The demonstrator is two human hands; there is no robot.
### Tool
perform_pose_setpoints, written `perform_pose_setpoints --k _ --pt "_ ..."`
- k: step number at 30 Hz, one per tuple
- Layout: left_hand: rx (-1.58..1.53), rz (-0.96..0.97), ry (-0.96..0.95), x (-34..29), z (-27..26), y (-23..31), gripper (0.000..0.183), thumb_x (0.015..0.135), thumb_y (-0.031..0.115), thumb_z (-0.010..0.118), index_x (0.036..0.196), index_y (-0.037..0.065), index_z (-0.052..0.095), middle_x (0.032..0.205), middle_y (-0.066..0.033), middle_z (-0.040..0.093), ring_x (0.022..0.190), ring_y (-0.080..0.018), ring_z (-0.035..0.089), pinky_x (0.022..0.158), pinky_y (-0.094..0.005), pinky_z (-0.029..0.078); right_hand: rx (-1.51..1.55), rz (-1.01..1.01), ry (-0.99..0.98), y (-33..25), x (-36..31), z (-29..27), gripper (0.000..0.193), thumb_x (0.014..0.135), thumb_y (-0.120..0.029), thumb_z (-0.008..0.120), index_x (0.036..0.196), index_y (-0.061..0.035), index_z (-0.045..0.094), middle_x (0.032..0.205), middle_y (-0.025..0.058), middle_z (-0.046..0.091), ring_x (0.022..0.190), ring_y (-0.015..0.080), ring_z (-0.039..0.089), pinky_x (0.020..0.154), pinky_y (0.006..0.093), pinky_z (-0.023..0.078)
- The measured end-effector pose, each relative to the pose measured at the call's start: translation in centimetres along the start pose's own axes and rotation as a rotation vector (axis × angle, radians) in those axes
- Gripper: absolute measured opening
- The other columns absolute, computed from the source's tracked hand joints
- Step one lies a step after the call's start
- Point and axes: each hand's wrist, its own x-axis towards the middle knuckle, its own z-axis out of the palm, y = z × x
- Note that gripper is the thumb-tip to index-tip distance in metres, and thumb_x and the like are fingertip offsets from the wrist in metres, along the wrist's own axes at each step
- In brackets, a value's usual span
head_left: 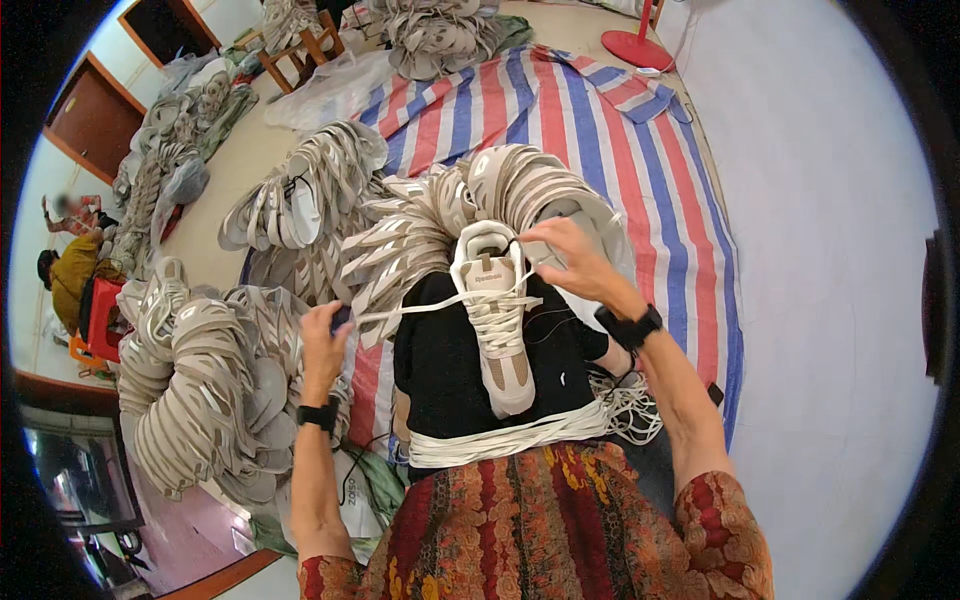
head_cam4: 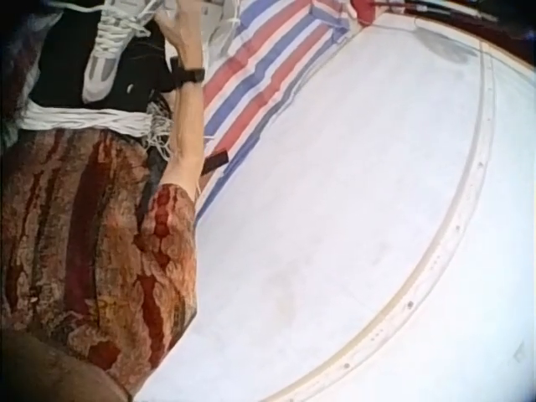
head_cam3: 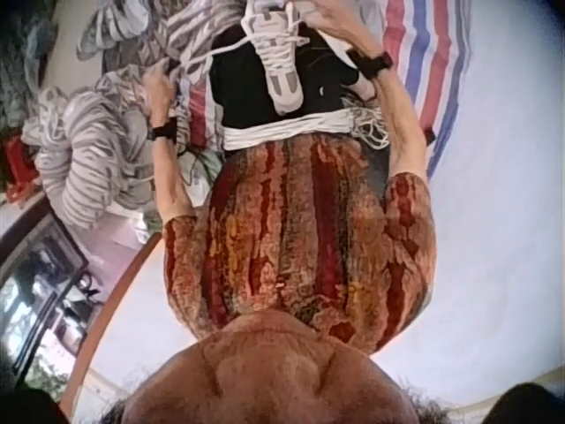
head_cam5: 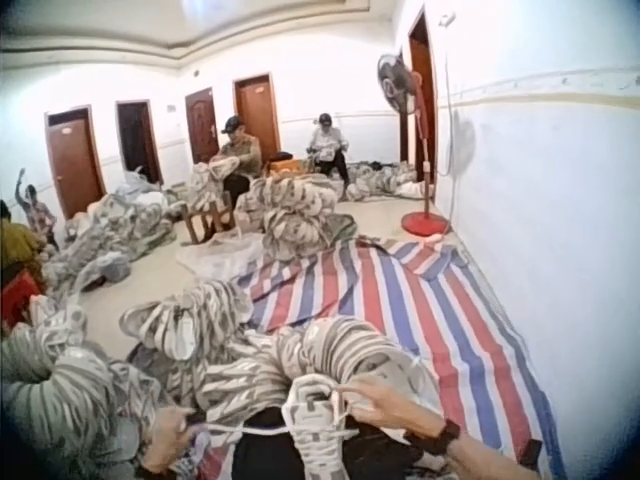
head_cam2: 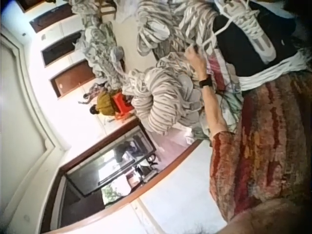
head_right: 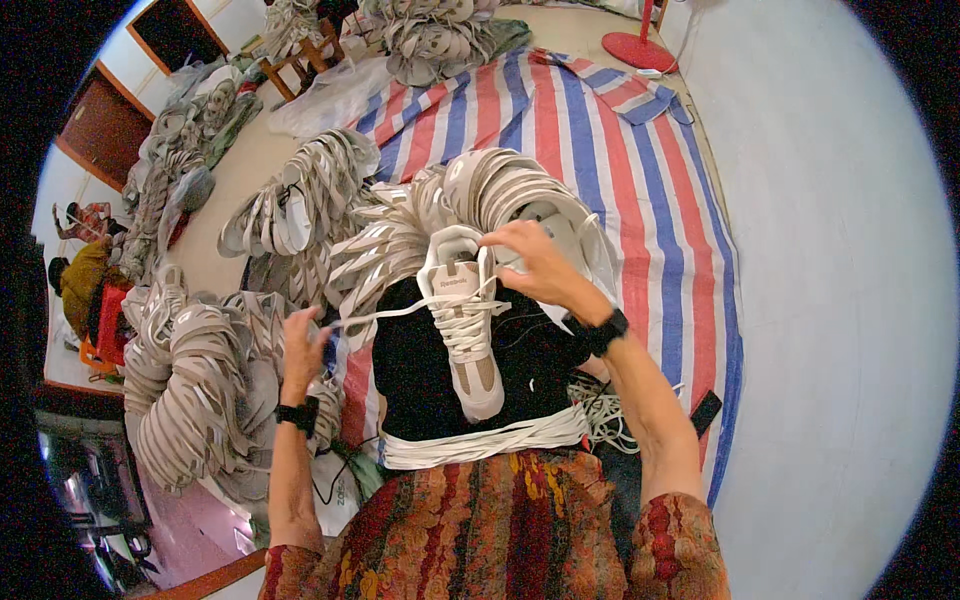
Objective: Lacing a white and tan sneaker while sitting among many shoe components.
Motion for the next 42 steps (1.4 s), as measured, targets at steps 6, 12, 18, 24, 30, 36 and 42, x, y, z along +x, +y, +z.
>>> perform_pose_setpoints --k 6,12,18,24,30,36,42 --pt "-0.593 -0.144 -0.197 2.2 6.4 7.9 0.036 0.079 0.009 0.059 0.113 0.002 0.048 0.089 -0.0124 0.059 0.081 -0.0257 0.056 0.076 -0.0323 0.044 -0.005 0.399 0.166 -2.6 -5.7 2.6 0.026 0.068 -0.009 0.062 0.093 -0.0044 0.059 0.090 0.0116 0.057 0.089 0.0279 0.051 0.080 0.0358 0.040" --pt "-0.675 -0.145 -0.336 3.8 5.8 11.1 0.024 0.079 0.012 0.061 0.098 0.001 0.050 0.069 -0.0104 0.057 0.061 -0.0196 0.054 0.058 -0.0302 0.042 0.028 0.561 0.281 -2.5 -4.7 5.7 0.019 0.068 -0.007 0.061 0.086 -0.0040 0.058 0.075 0.0092 0.055 0.069 0.0266 0.052 0.064 0.0366 0.041" --pt "-1.278 -0.544 -0.363 3.5 4.9 10.8 0.020 0.078 0.003 0.058 0.095 0.007 0.048 0.053 0.0031 0.042 0.042 -0.0074 0.036 0.039 -0.0206 0.028 -0.588 0.211 0.384 -4.8 -4.8 4.2 0.014 0.063 -0.002 0.057 0.075 -0.0061 0.051 0.066 0.0080 0.049 0.063 0.0248 0.051 0.055 0.0366 0.036" --pt "-1.659 -0.705 0.063 3.2 0.6 4.8 0.021 0.080 0.000 0.053 0.098 0.010 0.046 0.050 0.0070 0.033 0.037 -0.0030 0.026 0.033 -0.0189 0.020 -0.261 0.043 0.387 -5.3 -3.2 6.2 0.018 0.062 0.003 0.055 0.076 -0.0051 0.049 0.079 0.0101 0.051 0.069 0.0280 0.051 0.060 0.0363 0.039" --pt "-0.843 -0.604 -0.107 0.9 -0.7 0.0 0.029 0.079 0.005 0.058 0.105 0.006 0.046 0.062 -0.0009 0.050 0.051 -0.0099 0.046 0.048 -0.0224 0.040 -0.231 0.149 0.359 -4.8 -2.6 4.2 0.034 0.065 0.002 0.058 0.097 -0.0050 0.055 0.096 0.0123 0.050 0.089 0.0291 0.049 0.077 0.0375 0.042" --pt "-0.328 0.200 -0.005 2.6 6.0 8.1 0.035 0.079 0.014 0.063 0.108 0.002 0.048 0.083 -0.0104 0.062 0.073 -0.0223 0.058 0.070 -0.0279 0.046 -0.425 -0.121 -0.008 -4.7 0.5 3.2 0.023 0.072 -0.010 0.062 0.094 -0.0043 0.058 0.103 0.0124 0.050 0.101 0.0281 0.047 0.084 0.0350 0.040" --pt "-0.701 -0.147 -0.552 4.6 4.7 10.1 0.024 0.078 0.014 0.063 0.097 0.001 0.058 0.068 -0.0029 0.058 0.060 -0.0124 0.054 0.054 -0.0249 0.042 0.253 0.277 -0.349 -4.1 -0.8 -0.9 0.011 0.080 -0.010 0.059 0.083 0.0004 0.057 0.068 0.0052 0.055 0.064 0.0133 0.054 0.058 0.0260 0.043"
